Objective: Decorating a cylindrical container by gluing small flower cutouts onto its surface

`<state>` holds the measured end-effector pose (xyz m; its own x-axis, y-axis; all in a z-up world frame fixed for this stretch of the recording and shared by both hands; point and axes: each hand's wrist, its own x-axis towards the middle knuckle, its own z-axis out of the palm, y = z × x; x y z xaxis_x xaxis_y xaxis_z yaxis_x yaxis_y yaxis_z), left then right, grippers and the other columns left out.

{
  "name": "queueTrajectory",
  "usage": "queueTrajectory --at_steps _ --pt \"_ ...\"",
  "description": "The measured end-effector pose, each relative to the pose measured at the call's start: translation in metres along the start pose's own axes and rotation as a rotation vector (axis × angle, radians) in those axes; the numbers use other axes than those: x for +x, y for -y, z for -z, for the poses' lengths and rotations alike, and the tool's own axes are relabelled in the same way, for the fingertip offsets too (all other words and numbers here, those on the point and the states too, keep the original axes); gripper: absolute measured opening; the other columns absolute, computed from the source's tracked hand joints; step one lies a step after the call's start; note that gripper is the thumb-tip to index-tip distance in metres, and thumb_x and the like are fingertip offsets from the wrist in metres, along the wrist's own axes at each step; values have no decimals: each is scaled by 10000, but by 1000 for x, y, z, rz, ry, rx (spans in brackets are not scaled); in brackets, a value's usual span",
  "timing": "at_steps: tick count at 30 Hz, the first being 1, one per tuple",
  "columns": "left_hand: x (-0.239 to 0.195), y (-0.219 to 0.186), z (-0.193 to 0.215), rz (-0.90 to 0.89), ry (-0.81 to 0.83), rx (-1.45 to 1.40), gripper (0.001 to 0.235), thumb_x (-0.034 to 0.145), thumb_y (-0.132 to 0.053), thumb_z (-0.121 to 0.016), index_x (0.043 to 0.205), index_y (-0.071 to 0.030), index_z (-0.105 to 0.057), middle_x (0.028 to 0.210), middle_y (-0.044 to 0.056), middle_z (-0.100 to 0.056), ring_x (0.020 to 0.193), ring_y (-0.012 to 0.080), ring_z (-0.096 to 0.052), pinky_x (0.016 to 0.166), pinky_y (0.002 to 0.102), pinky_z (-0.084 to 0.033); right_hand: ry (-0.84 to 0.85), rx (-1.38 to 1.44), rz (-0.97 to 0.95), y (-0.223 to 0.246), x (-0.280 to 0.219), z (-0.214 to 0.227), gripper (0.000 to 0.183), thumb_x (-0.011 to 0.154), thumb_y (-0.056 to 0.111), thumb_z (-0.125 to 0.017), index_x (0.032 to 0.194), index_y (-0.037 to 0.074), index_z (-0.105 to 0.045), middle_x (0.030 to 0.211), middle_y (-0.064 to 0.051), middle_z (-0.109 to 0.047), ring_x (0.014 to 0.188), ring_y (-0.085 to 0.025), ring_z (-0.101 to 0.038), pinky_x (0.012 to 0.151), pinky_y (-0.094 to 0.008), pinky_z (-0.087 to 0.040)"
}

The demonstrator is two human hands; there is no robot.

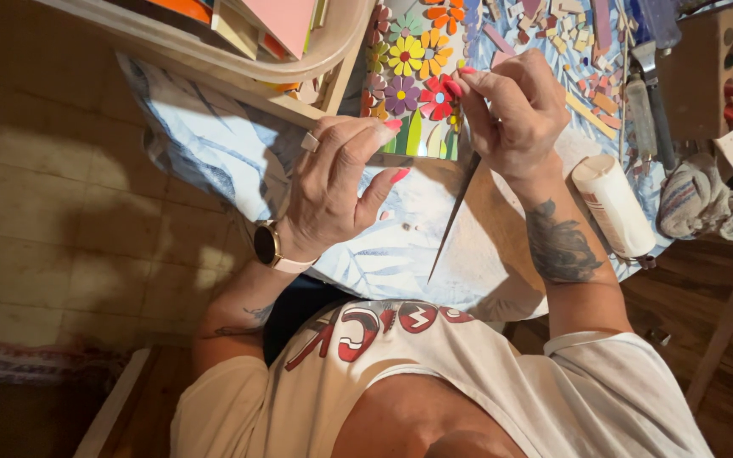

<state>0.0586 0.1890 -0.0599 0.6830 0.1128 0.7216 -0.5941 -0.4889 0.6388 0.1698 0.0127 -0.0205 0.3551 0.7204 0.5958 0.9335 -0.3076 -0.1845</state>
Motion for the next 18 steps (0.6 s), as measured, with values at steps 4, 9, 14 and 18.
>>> queueTrajectory --at_steps 4,9,14,18 --pt "1 0 0 1 6 -2 299 920 -214 -382 1033 57 -442 983 187 -515 847 312 -532 763 410 -456 -5 -8 5 0 1 1 108 833 -63 -656 857 -94 -555 692 -168 -379 489 -231 -412 424 -320 -305" --pt "7 -6 4 10 26 24 320 916 -246 -384 1025 47 -454 984 175 -509 845 309 -517 761 392 -455 -1 -46 -56 -3 -3 2 122 843 17 -679 877 -54 -587 736 -171 -456 571 -219 -446 470 -298 -355" --pt "29 -16 7 -37 60 87 307 902 -227 -424 965 65 -494 971 180 -510 839 308 -503 757 386 -447 -25 70 -150 -1 4 9 160 866 92 -626 869 -64 -587 753 -167 -482 581 -204 -459 493 -294 -393" --pt "47 -20 0 -60 127 220 240 826 -103 -650 978 39 -530 971 138 -514 867 259 -462 747 312 -429 -74 197 -161 -6 10 18 267 949 118 -424 863 -73 -590 710 -154 -448 647 -243 -414 562 -331 -303"
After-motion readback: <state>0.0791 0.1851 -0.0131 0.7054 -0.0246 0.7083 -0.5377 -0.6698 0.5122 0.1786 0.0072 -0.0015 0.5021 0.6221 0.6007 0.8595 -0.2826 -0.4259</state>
